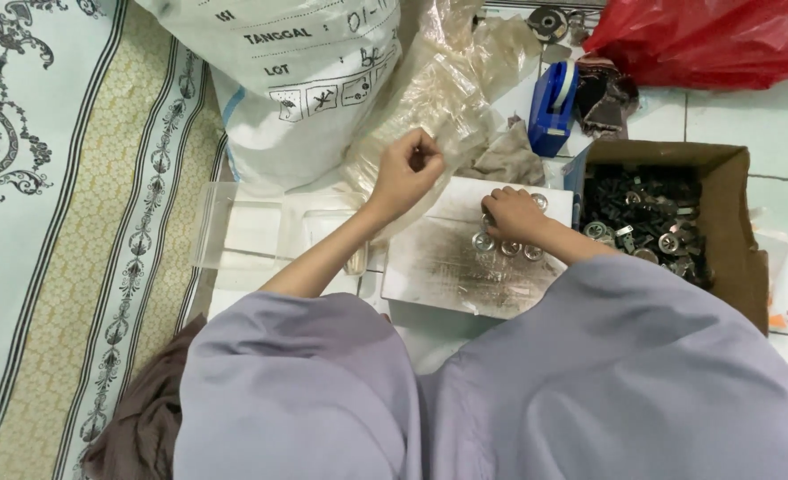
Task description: Packaging small metal components into individual plastic bags from a bulk container.
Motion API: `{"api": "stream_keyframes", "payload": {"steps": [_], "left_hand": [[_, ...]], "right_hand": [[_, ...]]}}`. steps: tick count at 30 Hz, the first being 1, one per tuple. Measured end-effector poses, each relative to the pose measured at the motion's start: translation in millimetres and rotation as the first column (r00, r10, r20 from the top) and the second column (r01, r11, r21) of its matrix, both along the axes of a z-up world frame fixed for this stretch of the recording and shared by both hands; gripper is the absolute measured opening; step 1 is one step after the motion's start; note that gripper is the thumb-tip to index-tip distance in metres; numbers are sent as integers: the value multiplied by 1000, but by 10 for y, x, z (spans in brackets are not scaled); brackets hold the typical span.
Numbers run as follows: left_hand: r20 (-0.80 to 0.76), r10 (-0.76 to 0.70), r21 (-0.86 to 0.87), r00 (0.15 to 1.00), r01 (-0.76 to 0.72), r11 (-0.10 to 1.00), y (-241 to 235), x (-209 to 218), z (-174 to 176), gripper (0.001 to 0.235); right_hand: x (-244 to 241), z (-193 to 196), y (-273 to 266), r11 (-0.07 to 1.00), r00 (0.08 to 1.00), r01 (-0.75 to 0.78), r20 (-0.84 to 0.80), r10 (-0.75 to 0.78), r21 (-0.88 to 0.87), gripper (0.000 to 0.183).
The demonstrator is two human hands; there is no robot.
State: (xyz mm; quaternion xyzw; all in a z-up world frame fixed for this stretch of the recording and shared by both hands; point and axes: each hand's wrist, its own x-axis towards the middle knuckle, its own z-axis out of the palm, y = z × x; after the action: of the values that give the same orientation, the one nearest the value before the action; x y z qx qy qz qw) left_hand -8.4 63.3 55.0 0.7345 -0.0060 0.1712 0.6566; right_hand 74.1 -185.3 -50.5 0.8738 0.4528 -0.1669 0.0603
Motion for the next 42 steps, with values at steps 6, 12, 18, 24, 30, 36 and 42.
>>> {"api": "stream_keyframes", "payload": {"steps": [6, 12, 18, 24, 30, 36, 42], "left_hand": [[-235, -217, 22, 947, 229, 973, -410, 78, -501, 13], [-341, -248, -46, 907, 248, 968, -639, -124, -325, 17], [-387, -251, -92, 887, 234, 968, -756, -54, -380, 23], [-371, -240, -49, 897, 240, 970, -780, -50, -403, 24], [-243, -27, 87, 970, 50, 995, -733, 8, -396, 18], [116, 163, -94, 980, -152, 984, -301, -14, 231, 10], [73, 95, -90, 993, -88, 992, -159, -56, 103, 8]], "right_hand": [[251, -57, -86, 940, 847, 326, -472, -243, 103, 31], [492, 808, -214, 596, 478, 768, -829, -291, 234, 23], [477, 1092, -367, 434, 297, 872, -949, -103, 226, 13], [187, 1274, -293, 624, 432, 738, -890, -147, 255, 33], [331, 1138, -225, 423, 436, 836, -891, -126, 349, 32], [401, 260, -331, 642, 623, 687, -729, -282, 339, 34], [-230, -54, -167, 988, 965, 153, -213, -153, -16, 56]]}}
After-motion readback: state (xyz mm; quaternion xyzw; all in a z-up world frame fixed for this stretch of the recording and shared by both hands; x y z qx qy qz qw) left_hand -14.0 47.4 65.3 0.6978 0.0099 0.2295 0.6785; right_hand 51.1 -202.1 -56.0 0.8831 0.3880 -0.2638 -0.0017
